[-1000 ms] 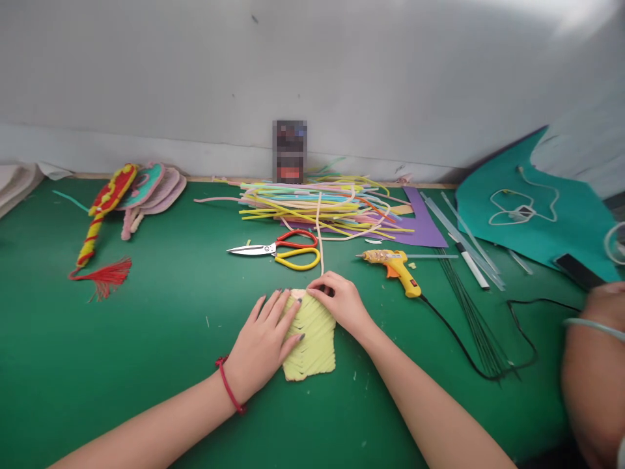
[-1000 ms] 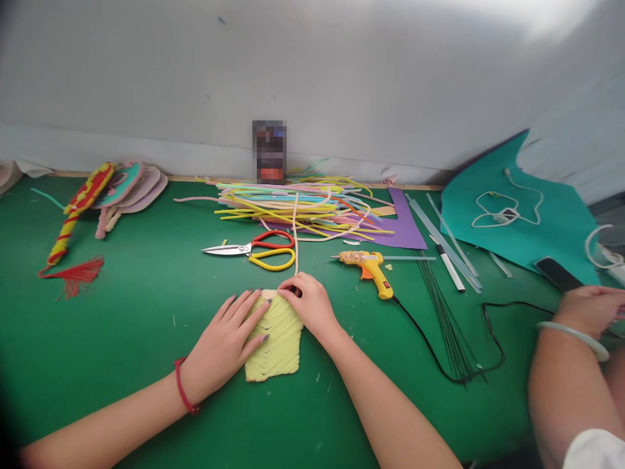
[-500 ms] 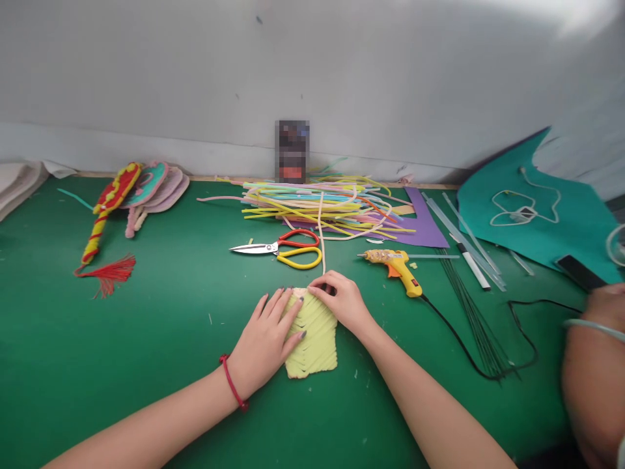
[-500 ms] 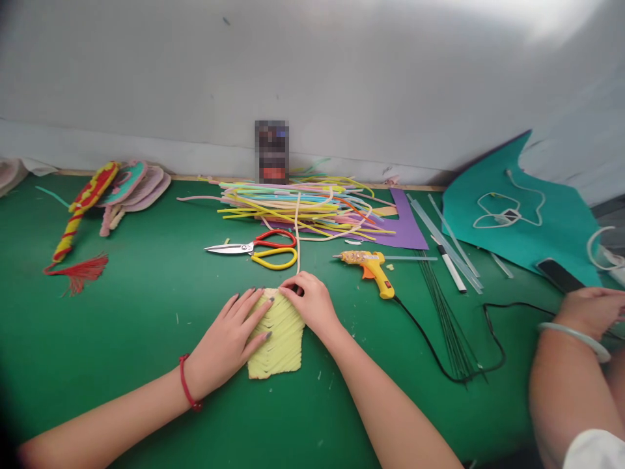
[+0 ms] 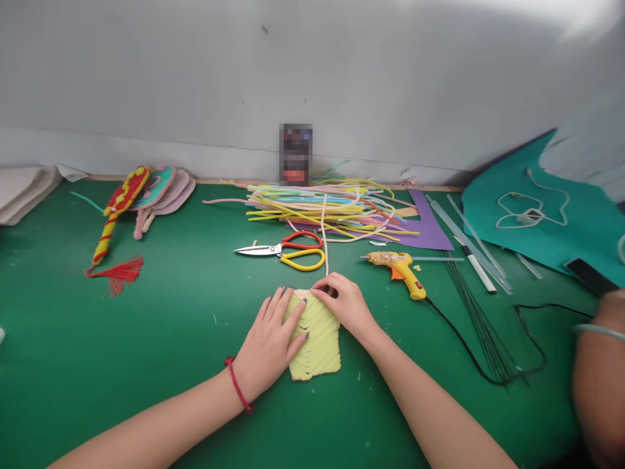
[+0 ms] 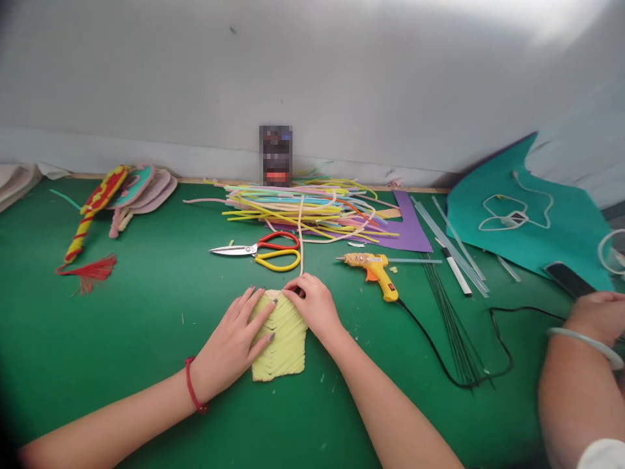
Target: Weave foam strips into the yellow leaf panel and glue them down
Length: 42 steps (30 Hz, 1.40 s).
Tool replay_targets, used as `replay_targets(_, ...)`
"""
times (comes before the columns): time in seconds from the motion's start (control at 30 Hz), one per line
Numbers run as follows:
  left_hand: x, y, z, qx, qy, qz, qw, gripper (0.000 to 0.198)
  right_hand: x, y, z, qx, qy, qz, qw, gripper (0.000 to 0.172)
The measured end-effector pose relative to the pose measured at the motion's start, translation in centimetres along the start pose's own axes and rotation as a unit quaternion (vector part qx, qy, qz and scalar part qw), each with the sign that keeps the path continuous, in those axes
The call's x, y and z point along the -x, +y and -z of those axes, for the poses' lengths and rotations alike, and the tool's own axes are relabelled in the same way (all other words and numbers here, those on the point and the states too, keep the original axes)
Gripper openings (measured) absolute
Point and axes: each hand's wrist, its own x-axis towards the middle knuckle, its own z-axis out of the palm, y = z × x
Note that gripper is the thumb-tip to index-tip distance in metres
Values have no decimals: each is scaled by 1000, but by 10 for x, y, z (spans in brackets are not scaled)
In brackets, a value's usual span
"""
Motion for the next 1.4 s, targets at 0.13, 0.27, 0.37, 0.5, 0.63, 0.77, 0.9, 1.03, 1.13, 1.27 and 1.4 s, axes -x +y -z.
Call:
replay_targets(0.13, 0, 1, 0, -16, 3, -7, 1000, 45, 0, 1, 0, -3, 2, 2, 1000, 6)
replay_targets(0.27, 0, 1, 0, -18, -5, -8, 1000, 45, 0, 3, -1, -4, 2, 8, 1000, 6)
replay_targets(0.37, 0, 1, 1, -11, -10, -1, 1000, 46, 0, 4, -2, -3, 4, 7, 1000, 6)
replay_targets(0.5, 0, 1, 1, -4, -9, 3, 1000, 45, 0, 3, -1, -3, 5, 13, 1000, 7)
replay_targets(0.63, 0, 2, 2, 6, -6, 8, 1000, 44, 0, 3, -2, 4, 5, 16, 1000, 7)
replay_targets(0.77, 1, 2, 1, 16, -8, 15, 1000, 44, 1, 3, -3, 9, 9, 13, 1000, 6)
replay_targets(0.9, 2, 1, -1, 17, 3, 12, 1000, 45, 1, 2, -4, 15, 13, 13, 1000, 7)
replay_targets(1.03, 3, 1, -2, 18, 11, 13, 1000, 45, 2, 3, -3, 18, 12, 16, 1000, 7)
replay_targets(1.13, 3, 1, -2, 14, 6, 9, 1000, 45, 1, 4, -3, 13, 12, 22, 1000, 7)
replay_targets(1.27, 2, 0, -3, 13, -2, 11, 1000, 46, 1, 5, -4, 5, 11, 23, 1000, 7)
replay_targets(1.4, 2, -2, -5, 13, -1, 12, 1000, 47, 0, 6, -4, -5, 12, 16, 1000, 9)
